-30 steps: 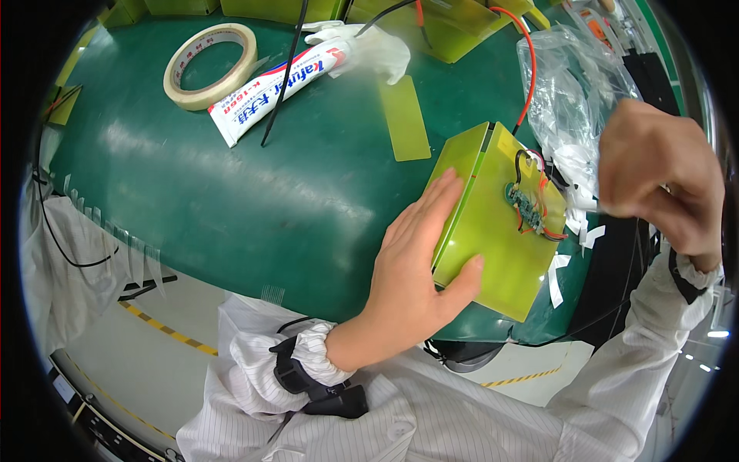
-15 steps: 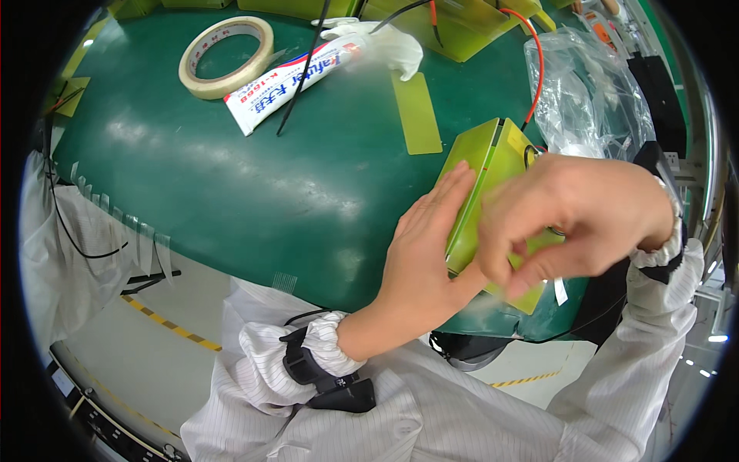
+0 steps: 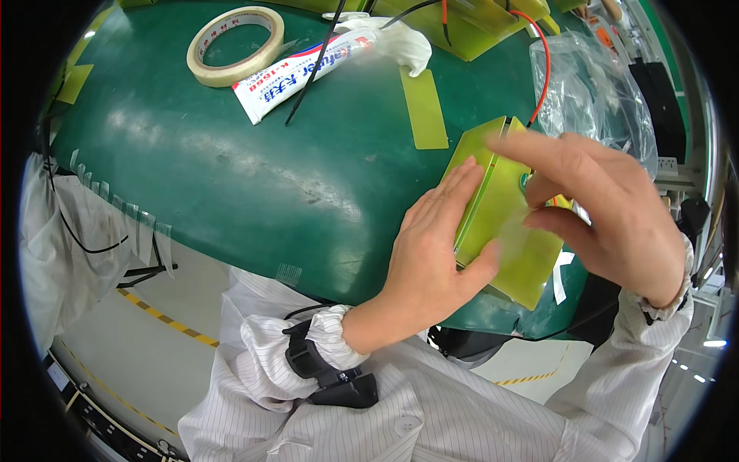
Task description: The person wraps an insulating sheet around a battery pack and secures it by applying strips of tape by hand.
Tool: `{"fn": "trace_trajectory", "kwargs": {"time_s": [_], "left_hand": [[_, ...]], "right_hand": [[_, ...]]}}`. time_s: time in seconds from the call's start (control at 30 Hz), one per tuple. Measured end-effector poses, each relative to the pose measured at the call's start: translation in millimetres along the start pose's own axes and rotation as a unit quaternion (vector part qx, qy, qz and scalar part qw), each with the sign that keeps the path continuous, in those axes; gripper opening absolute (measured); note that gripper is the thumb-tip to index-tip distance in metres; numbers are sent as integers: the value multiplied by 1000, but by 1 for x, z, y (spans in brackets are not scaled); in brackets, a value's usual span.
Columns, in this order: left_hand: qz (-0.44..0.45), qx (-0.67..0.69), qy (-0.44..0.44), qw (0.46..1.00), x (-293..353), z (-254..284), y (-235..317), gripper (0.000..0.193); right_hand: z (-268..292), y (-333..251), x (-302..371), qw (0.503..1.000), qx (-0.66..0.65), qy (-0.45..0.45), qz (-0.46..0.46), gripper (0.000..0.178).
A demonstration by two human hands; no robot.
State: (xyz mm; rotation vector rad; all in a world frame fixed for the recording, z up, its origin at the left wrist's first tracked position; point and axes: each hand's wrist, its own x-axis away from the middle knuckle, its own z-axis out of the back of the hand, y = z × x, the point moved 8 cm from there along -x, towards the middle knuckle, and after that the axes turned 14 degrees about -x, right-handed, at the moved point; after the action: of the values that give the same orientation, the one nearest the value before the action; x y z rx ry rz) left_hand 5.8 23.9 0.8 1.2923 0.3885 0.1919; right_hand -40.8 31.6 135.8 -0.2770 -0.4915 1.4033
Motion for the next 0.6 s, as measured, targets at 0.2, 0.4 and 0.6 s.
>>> {"fn": "trace_trajectory", "kwargs": {"time_s": [0.2,0.4,0.6], "left_hand": [[-36,18,37,999,-1,3,5,61],[-18,35,26,999,-1,1,0,62],[-19,51,16,998,-2,-3,0,63]], "right_hand": [[40,10,5,998,39,19,40,19],[12,49,-18,987,-105,-116,39,14],[-15,76,-31,909,-346,-231,0,17]]}}
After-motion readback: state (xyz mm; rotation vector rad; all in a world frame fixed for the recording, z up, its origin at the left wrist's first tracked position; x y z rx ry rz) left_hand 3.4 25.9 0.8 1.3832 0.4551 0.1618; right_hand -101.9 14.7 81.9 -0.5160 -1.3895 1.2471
